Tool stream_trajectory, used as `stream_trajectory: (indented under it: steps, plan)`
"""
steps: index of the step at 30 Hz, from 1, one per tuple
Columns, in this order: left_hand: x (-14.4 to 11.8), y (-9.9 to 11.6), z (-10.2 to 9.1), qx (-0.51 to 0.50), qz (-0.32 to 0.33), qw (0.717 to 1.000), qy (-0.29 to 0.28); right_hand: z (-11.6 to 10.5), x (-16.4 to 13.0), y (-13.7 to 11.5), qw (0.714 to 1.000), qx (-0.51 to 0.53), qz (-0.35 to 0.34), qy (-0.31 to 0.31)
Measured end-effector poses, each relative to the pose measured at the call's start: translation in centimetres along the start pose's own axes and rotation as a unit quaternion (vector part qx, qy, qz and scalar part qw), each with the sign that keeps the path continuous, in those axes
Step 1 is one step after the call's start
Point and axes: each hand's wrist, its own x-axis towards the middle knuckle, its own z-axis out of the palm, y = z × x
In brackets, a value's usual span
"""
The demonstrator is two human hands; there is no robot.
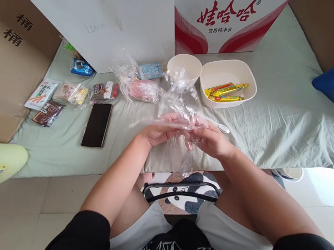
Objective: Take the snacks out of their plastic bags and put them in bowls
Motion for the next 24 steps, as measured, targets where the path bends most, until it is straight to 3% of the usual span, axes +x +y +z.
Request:
stream_trajectory:
  steps: [5,7,14,20,24]
  plan:
    - [0.3,0.2,-0.8,0.005,0.031,0.994,0.1,-0.9,0.5,0.1,0.985,-0.088,0.0,0.149]
    - [0.0,0.4,-1.0,0.028,0.039,0.993,0.109,-1.3,0.8,0.1,0.977,-0.104,-0.011,0.184]
    - [-1.2,1.6,-1.3,0.078,-0.039,0.996,-0.013,-1.3,0.6,0.0,0.989,-0.117,-0.008,0.094]
    - [-1.2,2.6,-1.5,0.023,0.048,0.998,0.015,-1.9,0.7,-0.4,0.985,-0.034,-0.046,0.165]
    - [-0.7,2.5,-2.0,0.081,0.092,0.991,0.045,-2.8,1.1,-0.3,0.977,-0.062,-0.044,0.197]
